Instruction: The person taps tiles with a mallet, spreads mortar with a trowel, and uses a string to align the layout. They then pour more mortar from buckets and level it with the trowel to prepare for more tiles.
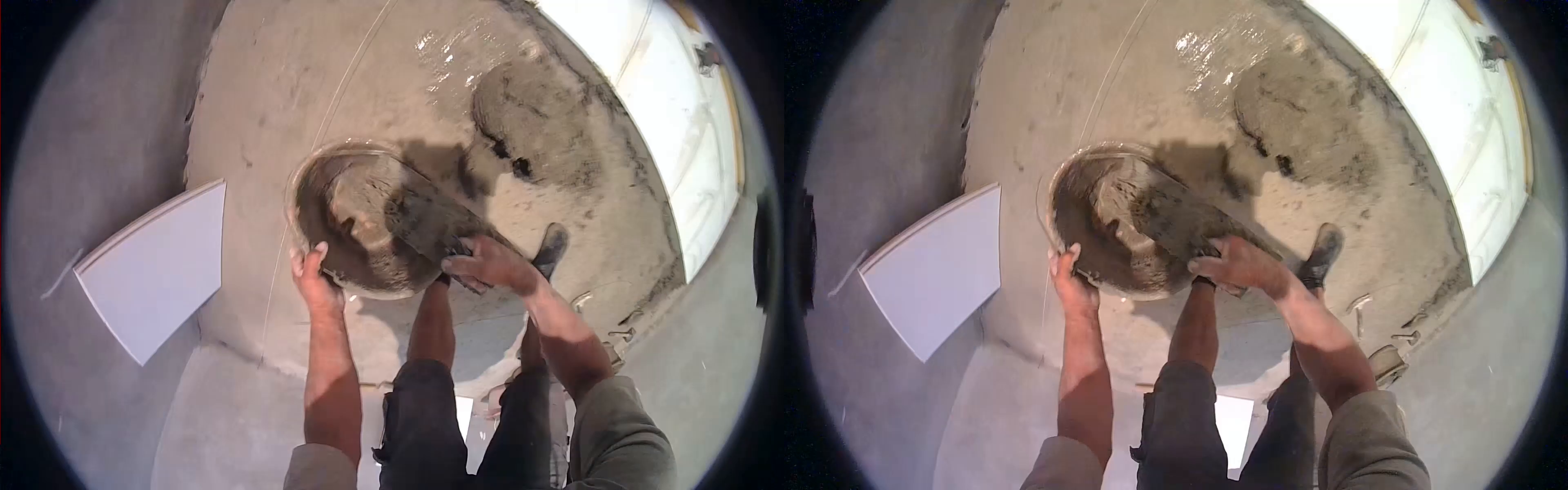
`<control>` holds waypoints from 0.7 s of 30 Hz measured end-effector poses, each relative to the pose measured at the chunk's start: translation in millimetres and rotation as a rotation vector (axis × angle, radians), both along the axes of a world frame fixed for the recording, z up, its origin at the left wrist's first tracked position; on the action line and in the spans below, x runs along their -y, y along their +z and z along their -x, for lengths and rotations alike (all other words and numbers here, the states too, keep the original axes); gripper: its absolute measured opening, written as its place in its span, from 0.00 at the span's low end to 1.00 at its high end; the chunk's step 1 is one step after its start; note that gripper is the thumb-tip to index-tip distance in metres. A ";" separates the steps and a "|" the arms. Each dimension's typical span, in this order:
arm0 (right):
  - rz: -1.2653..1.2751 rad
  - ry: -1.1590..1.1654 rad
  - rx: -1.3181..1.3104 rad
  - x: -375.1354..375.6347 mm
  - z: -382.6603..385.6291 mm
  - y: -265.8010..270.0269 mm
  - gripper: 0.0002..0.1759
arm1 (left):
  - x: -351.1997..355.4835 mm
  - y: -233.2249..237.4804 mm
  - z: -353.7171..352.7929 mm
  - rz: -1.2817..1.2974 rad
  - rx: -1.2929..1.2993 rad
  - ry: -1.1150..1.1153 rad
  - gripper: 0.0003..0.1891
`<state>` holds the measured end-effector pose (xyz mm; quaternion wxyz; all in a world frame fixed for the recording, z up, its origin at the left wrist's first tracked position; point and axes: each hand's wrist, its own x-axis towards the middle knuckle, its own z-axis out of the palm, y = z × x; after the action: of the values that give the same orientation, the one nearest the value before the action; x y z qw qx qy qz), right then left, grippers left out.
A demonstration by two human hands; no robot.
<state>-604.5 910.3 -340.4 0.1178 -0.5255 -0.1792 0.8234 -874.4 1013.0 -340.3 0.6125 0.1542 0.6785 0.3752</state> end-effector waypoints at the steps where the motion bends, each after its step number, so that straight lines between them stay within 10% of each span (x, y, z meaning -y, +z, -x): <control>1: 0.039 -0.150 0.040 8.5 -8.8 17.1 0.15 | 0.0 0.1 5.2 0.025 -0.051 -0.026 0.24; 6: -0.917 -0.160 0.809 26.8 -47.9 96.7 0.20 | 8.8 21.9 -3.6 0.030 -0.110 -0.110 0.23; 8: -0.404 -0.117 1.059 23.4 -56.1 130.0 0.18 | 9.1 31.3 -4.4 0.012 -0.176 -0.130 0.23; 12: -0.178 0.265 1.344 -0.3 -91.6 104.0 0.19 | -3.0 48.2 -4.7 0.010 -0.278 -0.172 0.21; 21: -0.036 0.016 1.349 69.1 -65.8 128.2 0.24 | -41.8 129.8 -21.9 0.161 -0.276 -0.291 0.26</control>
<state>-538.7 841.3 -212.2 -0.0170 -0.9212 -0.2311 0.3126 -852.5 1054.8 -210.6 0.5717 0.2508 0.7544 0.2028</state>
